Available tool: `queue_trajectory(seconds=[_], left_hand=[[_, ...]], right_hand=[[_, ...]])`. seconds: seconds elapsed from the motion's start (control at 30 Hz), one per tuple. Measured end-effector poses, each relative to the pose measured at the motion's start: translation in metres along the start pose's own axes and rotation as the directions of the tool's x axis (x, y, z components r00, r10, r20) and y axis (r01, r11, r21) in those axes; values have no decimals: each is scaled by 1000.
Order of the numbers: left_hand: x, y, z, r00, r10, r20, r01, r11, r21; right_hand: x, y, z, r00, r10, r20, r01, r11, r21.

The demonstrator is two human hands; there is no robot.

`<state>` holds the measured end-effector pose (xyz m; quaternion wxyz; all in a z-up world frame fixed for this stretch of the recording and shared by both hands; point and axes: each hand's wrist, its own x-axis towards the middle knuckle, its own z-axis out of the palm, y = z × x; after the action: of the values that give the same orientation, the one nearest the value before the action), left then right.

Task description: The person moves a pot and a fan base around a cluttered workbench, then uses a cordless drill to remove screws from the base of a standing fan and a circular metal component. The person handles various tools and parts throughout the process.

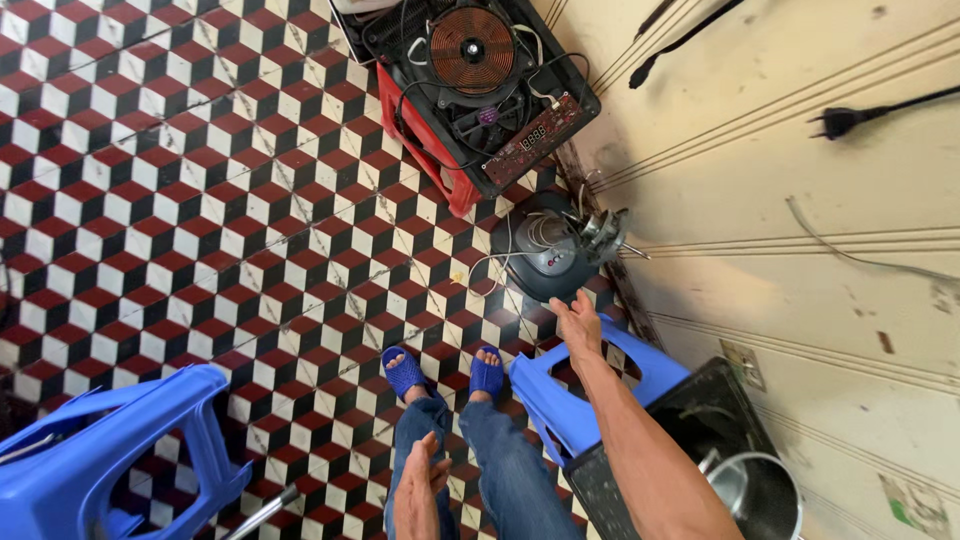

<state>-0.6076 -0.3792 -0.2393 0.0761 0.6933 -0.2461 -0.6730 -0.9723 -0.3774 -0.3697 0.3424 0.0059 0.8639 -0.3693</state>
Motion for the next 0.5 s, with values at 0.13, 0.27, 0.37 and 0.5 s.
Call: queue_trajectory(seconds=[0.13, 0.27, 0.37, 0.5], left_hand=[[88, -14, 17, 720, 693, 26, -628, 635, 449], [144, -5, 41, 793, 607, 42, -578, 730, 365], [164, 9, 52, 873, 486, 38, -471, 822, 320], [176, 25, 58, 923, 386, 11, -376, 893, 249]], right_hand=[[89, 13, 56, 981, -12, -191, 33, 994, 108], [160, 13, 87, 933, -153, -325, 230, 950, 213], [200, 3, 104, 886, -90, -455, 205, 956, 211], [203, -20, 116, 804, 115, -583, 141, 916, 375]])
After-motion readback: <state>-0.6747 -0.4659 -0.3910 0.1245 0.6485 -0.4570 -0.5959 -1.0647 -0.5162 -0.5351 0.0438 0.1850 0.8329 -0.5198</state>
